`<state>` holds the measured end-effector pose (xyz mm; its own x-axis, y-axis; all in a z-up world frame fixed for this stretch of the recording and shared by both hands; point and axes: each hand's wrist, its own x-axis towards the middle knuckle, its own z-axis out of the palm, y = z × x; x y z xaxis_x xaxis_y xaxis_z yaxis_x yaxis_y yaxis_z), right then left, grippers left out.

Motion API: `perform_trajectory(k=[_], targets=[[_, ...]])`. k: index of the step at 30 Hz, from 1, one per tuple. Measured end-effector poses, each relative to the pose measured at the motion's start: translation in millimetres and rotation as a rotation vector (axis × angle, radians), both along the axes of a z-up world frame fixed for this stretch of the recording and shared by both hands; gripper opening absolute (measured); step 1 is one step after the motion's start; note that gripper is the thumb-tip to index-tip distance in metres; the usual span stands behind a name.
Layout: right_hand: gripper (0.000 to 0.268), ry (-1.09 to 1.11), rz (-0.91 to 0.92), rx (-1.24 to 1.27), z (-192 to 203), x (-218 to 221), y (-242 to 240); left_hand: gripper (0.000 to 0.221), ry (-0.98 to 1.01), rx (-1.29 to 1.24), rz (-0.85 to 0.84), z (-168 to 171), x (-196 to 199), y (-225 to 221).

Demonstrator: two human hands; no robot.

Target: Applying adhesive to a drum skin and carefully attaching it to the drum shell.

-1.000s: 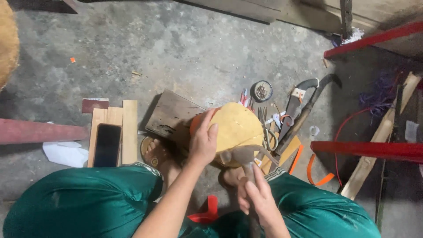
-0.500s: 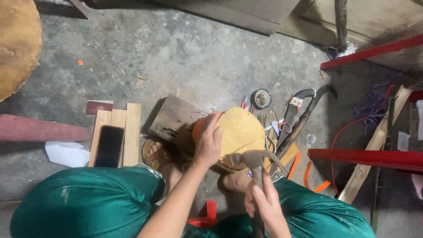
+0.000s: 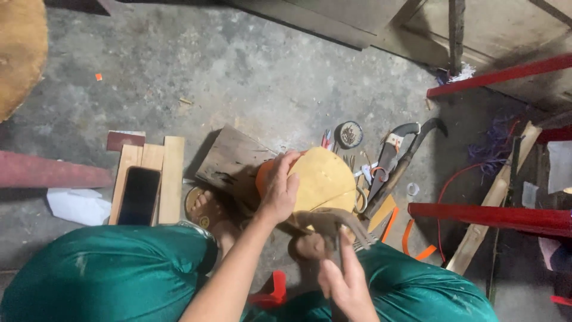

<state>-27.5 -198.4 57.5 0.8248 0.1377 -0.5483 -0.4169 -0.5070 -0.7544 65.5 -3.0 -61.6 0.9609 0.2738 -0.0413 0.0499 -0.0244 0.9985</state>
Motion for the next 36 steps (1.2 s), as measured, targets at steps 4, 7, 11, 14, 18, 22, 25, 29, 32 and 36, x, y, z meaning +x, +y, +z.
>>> perform_trajectory(k=[4, 7, 11, 14, 18, 22, 25, 29, 32, 36], targets=[[0.073, -0.229, -0.109, 0.19, 25.4, 1.8, -4.4, 0.047, -0.101, 0.051, 0.032, 8.5, -1.4, 1.9], [0.076, -0.22, -0.111, 0.118, -3.9, -8.2, -15.9, 0.048, -0.127, 0.044, 0.037, 7.9, -2.6, 1.7], [0.069, -0.105, 0.08, -0.112, -4.9, -0.8, 8.5, 0.05, 0.031, 0.029, -0.033, -2.2, -0.1, -1.0], [0.074, -0.104, -0.038, -0.069, 1.4, -5.9, -9.2, 0.045, -0.122, 0.062, 0.021, 0.6, -0.4, 0.2], [0.086, -0.237, -0.289, 0.029, 14.5, -26.0, -18.1, 0.048, -0.097, 0.036, 0.013, -1.8, -2.6, -2.2], [0.075, -0.175, -0.046, -0.225, -3.2, -8.4, 3.6, 0.047, -0.105, 0.051, 0.04, 1.9, 0.5, 1.6], [0.071, -0.131, 0.12, -0.303, -9.8, -4.7, 3.6, 0.047, -0.121, 0.052, 0.037, 0.5, 0.0, -1.7], [0.083, -0.185, -0.161, 0.089, -10.0, -13.3, -25.7, 0.047, -0.105, 0.093, 0.055, 0.9, -1.3, -1.0], [0.086, -0.364, -0.251, 0.174, 45.7, -2.3, 10.5, 0.047, -0.169, 0.045, 0.063, 2.5, -2.5, 0.0], [0.09, -0.336, -0.181, 0.163, -7.7, -5.8, -14.6, 0.048, -0.157, 0.063, 0.061, 2.9, -3.2, 1.7]])
